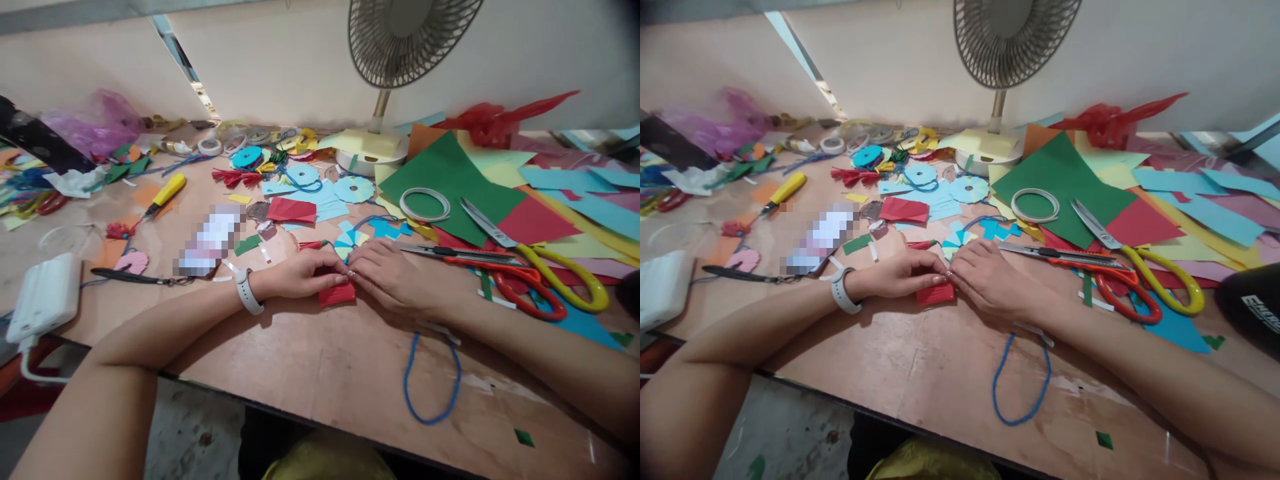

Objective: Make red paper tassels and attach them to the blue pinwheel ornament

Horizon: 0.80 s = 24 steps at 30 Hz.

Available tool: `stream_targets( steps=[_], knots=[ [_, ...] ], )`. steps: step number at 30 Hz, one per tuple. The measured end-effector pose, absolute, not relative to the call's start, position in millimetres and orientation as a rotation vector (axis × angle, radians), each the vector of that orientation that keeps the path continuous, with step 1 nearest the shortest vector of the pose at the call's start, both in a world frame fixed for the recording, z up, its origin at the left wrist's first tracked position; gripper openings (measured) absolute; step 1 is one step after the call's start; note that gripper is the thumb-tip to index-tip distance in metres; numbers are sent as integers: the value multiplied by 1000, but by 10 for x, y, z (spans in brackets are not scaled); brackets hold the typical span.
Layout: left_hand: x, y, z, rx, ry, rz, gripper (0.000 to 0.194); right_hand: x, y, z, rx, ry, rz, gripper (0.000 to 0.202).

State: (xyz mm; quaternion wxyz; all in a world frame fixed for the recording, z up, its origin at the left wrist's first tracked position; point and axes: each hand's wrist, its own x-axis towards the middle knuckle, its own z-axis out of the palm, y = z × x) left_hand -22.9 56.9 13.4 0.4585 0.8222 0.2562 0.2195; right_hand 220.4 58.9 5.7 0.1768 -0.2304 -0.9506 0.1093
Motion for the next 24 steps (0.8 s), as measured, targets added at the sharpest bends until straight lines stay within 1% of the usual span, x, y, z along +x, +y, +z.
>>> stream_targets(
  steps=[3,7,11,18,24],
  knots=[
    [-221,558,152,2037,636,531,15,2208,597,-40,-619,-2724,301,32],
    [-221,557,158,2015,644,510,18,2206,616,-67,-636,-2705,415,30],
    [-239,587,144,1961,673,475,23,2184,624,-2,-688,-2659,537,33],
    [-284,612,194,1658,764,457,26,2186,633,160,-774,-2658,722,34],
    [-233,589,133,1676,727,480,29,2166,612,86,-760,-2605,696,34]
  ],
)
